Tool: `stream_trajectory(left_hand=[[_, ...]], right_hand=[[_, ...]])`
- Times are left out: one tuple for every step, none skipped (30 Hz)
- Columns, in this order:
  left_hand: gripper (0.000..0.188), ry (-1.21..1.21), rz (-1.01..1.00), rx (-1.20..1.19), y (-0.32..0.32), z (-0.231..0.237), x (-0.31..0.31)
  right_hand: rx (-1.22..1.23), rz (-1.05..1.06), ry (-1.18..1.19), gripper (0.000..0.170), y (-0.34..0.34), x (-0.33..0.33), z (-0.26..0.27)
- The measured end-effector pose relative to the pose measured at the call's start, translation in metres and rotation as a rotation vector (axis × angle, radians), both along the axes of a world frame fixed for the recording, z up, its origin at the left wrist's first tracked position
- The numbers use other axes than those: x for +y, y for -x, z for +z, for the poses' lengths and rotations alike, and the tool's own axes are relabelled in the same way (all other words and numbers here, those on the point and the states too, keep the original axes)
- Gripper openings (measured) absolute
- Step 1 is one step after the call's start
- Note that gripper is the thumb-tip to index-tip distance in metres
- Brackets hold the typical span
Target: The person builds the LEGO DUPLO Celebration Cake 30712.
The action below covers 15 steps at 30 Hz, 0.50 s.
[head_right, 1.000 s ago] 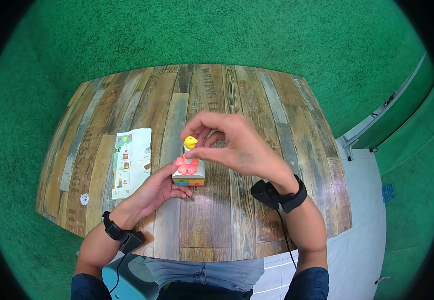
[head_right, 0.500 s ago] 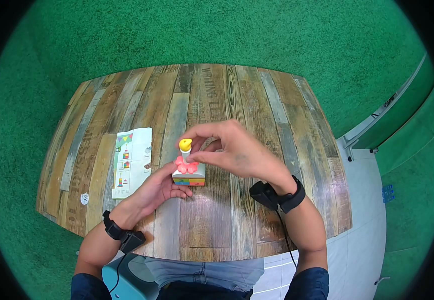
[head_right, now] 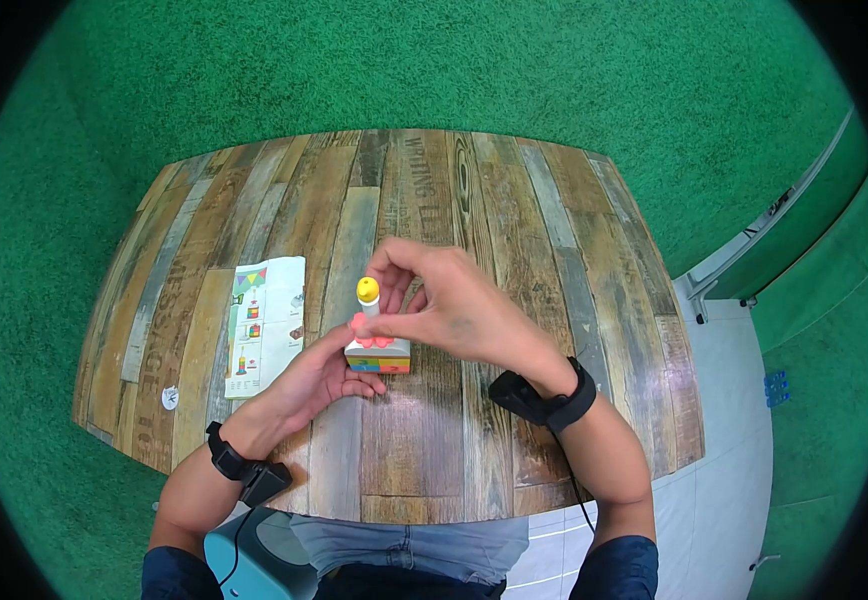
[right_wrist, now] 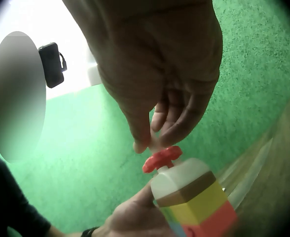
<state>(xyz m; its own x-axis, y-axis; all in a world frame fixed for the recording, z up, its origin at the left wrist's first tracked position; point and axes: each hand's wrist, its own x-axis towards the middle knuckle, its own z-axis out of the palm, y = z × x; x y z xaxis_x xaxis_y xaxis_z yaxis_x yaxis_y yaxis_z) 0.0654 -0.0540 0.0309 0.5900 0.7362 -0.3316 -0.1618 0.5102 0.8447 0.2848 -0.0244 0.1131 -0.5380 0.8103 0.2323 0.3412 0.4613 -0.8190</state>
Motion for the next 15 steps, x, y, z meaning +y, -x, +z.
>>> stream_trajectory(left_hand=[[0.054,0.006,-0.012,-0.002,0.001,0.0,0.001],[0.054,0.007,-0.013,-0.001,0.001,0.0,0.001],[0.055,0.006,-0.012,-0.005,0.001,-0.001,0.001],[0.055,0.005,-0.011,-0.009,0.001,-0.001,0.001],[0.055,0.005,-0.01,-0.01,0.001,-0.001,0.0],[0.057,0.0,0.002,-0.014,0.0,0.0,-0.001],[0.059,-0.005,0.015,-0.019,0.0,0.0,-0.001],[0.059,-0.005,0.015,-0.019,0.0,0.0,-0.001],[0.057,-0.005,0.002,-0.017,0.001,-0.001,0.0],[0.056,-0.004,-0.012,-0.015,0.001,-0.002,0.001],[0.056,-0.005,-0.013,-0.015,0.001,-0.003,0.002],[0.056,-0.003,-0.017,-0.009,0.001,-0.004,0.002],[0.056,-0.002,-0.021,-0.004,0.001,-0.004,0.002],[0.056,-0.002,-0.021,-0.004,0.001,-0.004,0.002],[0.056,-0.002,-0.027,-0.003,0.001,-0.003,0.003]], right_hand=[[-0.002,0.016,-0.001,0.034,0.0,-0.001,0.003],[-0.004,0.032,-0.003,0.037,0.001,-0.002,0.006],[-0.004,0.032,-0.003,0.037,-0.001,-0.003,0.009],[-0.026,0.055,0.005,0.039,-0.003,-0.004,0.014],[-0.048,0.079,0.012,0.042,-0.006,-0.004,0.016],[-0.048,0.08,0.012,0.042,-0.007,-0.003,0.015],[0.0,0.098,0.015,0.042,-0.008,-0.001,0.012],[0.048,0.115,0.018,0.042,-0.008,0.001,0.01],[0.048,0.115,0.017,0.042,-0.007,0.001,0.008],[0.055,0.12,0.032,0.037,-0.006,0.002,0.006],[0.062,0.124,0.046,0.033,-0.005,0.002,0.004],[0.063,0.123,0.046,0.033,-0.005,0.003,0.003],[0.054,0.118,0.039,0.029,-0.005,0.003,0.001],[0.045,0.115,0.032,0.026,-0.005,0.003,0.001],[0.045,0.114,0.032,0.026,-0.005,0.003,0.0]])
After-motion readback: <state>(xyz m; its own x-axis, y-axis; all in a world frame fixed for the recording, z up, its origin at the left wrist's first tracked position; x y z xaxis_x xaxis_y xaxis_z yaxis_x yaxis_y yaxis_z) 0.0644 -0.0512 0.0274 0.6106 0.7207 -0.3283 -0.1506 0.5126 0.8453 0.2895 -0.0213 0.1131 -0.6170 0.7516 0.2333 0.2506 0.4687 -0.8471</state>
